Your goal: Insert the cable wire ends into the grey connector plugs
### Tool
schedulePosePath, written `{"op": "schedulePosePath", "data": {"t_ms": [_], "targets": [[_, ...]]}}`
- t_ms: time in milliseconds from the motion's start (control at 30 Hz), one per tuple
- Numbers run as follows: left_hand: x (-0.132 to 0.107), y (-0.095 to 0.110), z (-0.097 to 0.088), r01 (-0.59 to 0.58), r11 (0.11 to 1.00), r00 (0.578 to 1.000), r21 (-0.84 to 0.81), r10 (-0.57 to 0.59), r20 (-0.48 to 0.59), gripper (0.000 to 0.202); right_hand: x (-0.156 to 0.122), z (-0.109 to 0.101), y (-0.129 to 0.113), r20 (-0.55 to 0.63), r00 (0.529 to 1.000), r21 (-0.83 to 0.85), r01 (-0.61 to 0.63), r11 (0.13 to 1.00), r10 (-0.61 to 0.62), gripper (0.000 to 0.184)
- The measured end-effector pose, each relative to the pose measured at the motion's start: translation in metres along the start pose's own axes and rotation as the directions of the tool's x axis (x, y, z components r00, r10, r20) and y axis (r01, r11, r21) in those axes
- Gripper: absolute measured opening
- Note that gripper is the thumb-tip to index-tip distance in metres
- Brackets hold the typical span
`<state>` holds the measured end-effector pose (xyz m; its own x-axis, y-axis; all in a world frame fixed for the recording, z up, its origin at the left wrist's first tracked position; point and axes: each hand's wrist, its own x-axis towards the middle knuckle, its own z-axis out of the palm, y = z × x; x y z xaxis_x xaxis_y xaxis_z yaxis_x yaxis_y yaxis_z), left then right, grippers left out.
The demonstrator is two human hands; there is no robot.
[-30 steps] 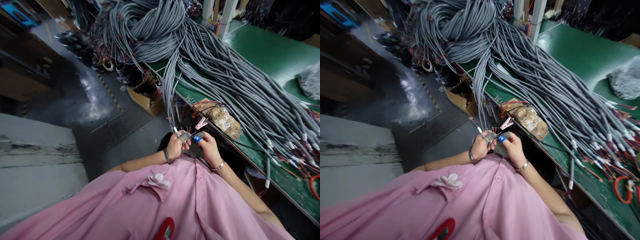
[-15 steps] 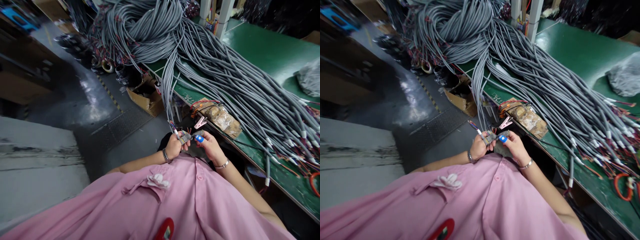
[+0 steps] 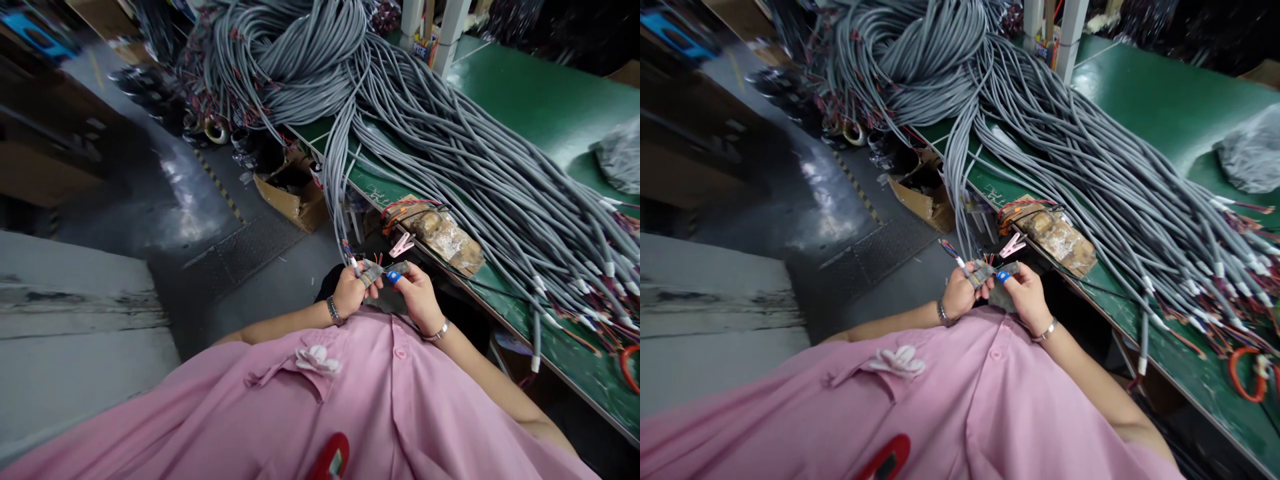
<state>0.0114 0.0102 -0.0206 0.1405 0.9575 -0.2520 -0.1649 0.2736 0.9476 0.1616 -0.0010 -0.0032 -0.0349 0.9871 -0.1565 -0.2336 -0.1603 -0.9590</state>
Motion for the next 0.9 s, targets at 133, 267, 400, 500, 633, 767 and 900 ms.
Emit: {"op": "schedulePosePath", "data": {"t_ms": [133, 267, 400, 500, 633, 767, 900], "targets": [[0.001, 0.001, -0.002, 0.004, 0.999, 1.000, -0.038, -0.004, 0.010, 0.032, -0.001, 0.001, 0.005, 0.010, 0.998, 0.092, -0.056, 0.994, 0.056, 0.017], [-0.002, 0.005, -0.007, 0.074, 0.991, 0.990, -0.113, -0.060, 0.124, 0.035, 0.008, -0.012, 0.013, 0.057, 0.982, 0.317, -0.189, 0.929, 0.181, 0.029], [-0.001, 0.009, -0.010, 0.209, 0.960, 0.937, -0.188, -0.141, 0.320, 0.036, 0.024, -0.022, 0.009, 0.124, 0.956, 0.408, -0.295, 0.864, 0.268, 0.048], [0.006, 0.015, -0.010, 0.278, 0.932, 0.900, -0.232, -0.169, 0.401, 0.037, 0.033, -0.022, 0.000, 0.213, 0.947, 0.372, -0.307, 0.876, 0.241, 0.048], [0.021, 0.024, -0.009, 0.339, 0.890, 0.875, -0.306, -0.179, 0.450, 0.031, 0.037, -0.015, -0.003, 0.090, 0.992, 0.264, -0.113, 0.958, 0.092, 0.033], [0.033, 0.026, -0.010, 0.433, 0.830, 0.824, -0.352, -0.207, 0.527, 0.021, 0.040, -0.011, 0.005, -0.149, 0.986, 0.088, 0.095, 0.992, -0.081, 0.039], [0.040, 0.022, -0.011, 0.503, 0.791, 0.780, -0.348, -0.242, 0.578, 0.018, 0.046, -0.010, 0.005, -0.048, 0.999, 0.199, -0.014, 0.980, 0.024, 0.049]]}}
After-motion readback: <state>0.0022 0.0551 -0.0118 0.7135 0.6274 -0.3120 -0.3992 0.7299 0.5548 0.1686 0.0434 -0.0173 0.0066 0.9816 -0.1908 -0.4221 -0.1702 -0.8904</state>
